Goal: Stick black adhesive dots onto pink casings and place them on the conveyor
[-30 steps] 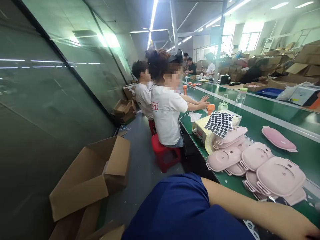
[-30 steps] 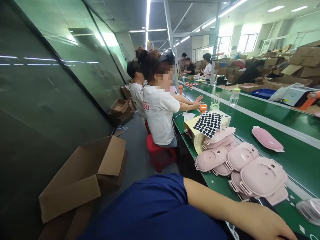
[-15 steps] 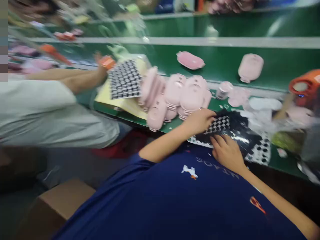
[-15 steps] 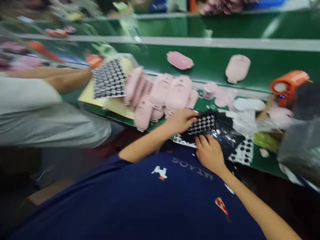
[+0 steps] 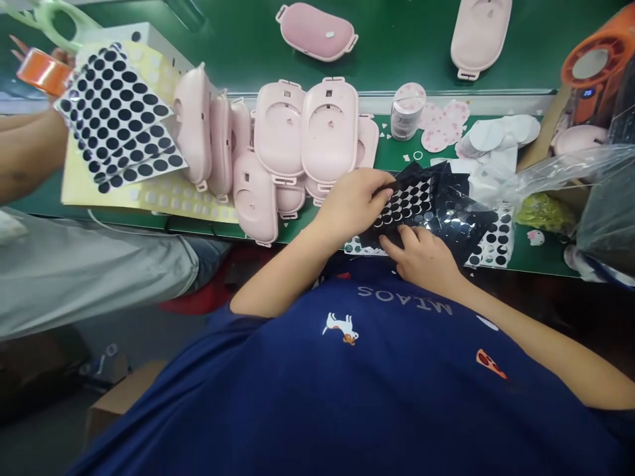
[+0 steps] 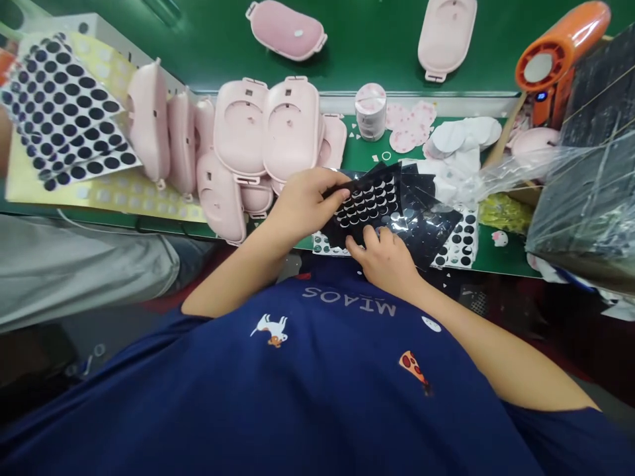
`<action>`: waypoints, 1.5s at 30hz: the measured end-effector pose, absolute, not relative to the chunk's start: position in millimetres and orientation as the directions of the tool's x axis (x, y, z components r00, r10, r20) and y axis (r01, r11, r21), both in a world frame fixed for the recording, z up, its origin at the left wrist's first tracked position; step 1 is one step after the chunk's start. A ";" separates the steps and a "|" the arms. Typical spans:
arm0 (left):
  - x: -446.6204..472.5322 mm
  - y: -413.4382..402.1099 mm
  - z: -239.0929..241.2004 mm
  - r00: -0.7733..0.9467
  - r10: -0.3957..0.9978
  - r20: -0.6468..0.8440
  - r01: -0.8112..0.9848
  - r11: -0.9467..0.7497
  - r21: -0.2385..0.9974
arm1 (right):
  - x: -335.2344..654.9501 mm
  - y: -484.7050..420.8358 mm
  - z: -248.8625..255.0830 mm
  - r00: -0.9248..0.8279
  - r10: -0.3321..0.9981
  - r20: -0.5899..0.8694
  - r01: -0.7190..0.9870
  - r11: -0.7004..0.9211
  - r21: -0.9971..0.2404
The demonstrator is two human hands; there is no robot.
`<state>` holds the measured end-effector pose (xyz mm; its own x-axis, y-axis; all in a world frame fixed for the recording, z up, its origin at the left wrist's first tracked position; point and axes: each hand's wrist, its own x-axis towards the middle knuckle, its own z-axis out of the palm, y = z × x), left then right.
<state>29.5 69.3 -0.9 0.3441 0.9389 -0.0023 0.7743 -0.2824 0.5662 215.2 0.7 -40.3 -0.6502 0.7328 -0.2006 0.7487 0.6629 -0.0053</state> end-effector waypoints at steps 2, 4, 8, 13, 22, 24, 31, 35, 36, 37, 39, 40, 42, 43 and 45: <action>30.8 68.1 0.2 0.360 0.933 0.005 0.773 -0.301 0.558 | 212.6 0.4 -40.4 -0.632 0.745 -0.211 0.761 0.649 0.014; 33.5 64.3 3.2 0.381 0.924 0.015 0.768 -0.326 0.552 | 209.0 1.0 -39.7 -0.610 0.764 -0.212 0.778 0.628 0.023; 37.7 51.9 7.4 0.423 0.903 0.074 0.739 -0.391 0.549 | 203.8 2.8 -40.5 -0.592 0.789 -0.166 0.798 0.603 0.020; 32.5 44.3 3.6 0.434 0.887 0.160 0.704 -0.445 0.553 | 213.5 -2.0 -51.7 -0.622 0.783 -0.011 0.783 0.622 -0.008; 16.6 53.4 4.0 0.330 0.912 0.244 0.723 -0.410 0.556 | 244.9 7.4 -43.8 -0.436 0.864 0.251 0.569 0.481 -0.668; 22.6 45.0 10.0 0.371 0.845 0.385 0.677 -0.530 0.510 | 243.5 15.2 -36.6 -0.329 0.925 0.189 0.387 0.315 -0.867; 29.5 29.0 17.0 0.557 0.701 0.446 0.570 -0.713 0.409 | 236.7 29.5 -24.0 -0.112 0.991 0.079 0.231 0.104 -0.967; 23.4 36.9 15.7 0.374 0.863 0.339 0.648 -0.505 0.570 | 237.3 26.0 -15.4 -0.080 0.987 0.138 0.330 0.157 -0.931; 23.4 38.7 13.2 0.329 0.897 0.294 0.642 -0.441 0.627 | 237.1 24.8 -12.8 -0.087 0.985 0.152 0.345 0.173 -0.923; 24.2 40.4 9.4 0.288 0.927 0.242 0.616 -0.372 0.694 | 236.8 23.8 -10.3 -0.103 0.981 0.166 0.357 0.192 -0.914; 27.8 42.9 -1.3 0.214 0.967 0.139 0.499 -0.231 0.835 | 235.9 22.1 -5.9 -0.134 0.973 0.188 0.384 0.226 -0.895; 30.1 44.0 -7.7 0.186 0.978 0.092 0.415 -0.163 0.895 | 235.3 21.5 -4.3 -0.136 0.970 0.202 0.404 0.241 -0.883; 34.8 46.2 -19.9 0.167 0.986 0.024 0.220 -0.061 0.974 | 234.2 20.4 -2.1 -0.114 0.964 0.241 0.452 0.267 -0.851; 36.8 47.3 -25.1 0.178 0.984 0.004 0.122 -0.026 0.992 | 233.7 19.9 -1.4 -0.100 0.960 0.261 0.471 0.277 -0.838; 39.5 49.8 -31.9 0.226 0.974 -0.029 -0.028 0.037 0.999 | 233.3 18.8 -0.6 -0.084 0.953 0.290 0.490 0.293 -0.821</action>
<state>39.5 49.8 -31.9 0.2264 0.9736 -0.0294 -0.0285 0.0368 0.9989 233.3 18.8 -0.6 -0.0845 0.9532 0.2902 0.4903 0.2933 -0.8207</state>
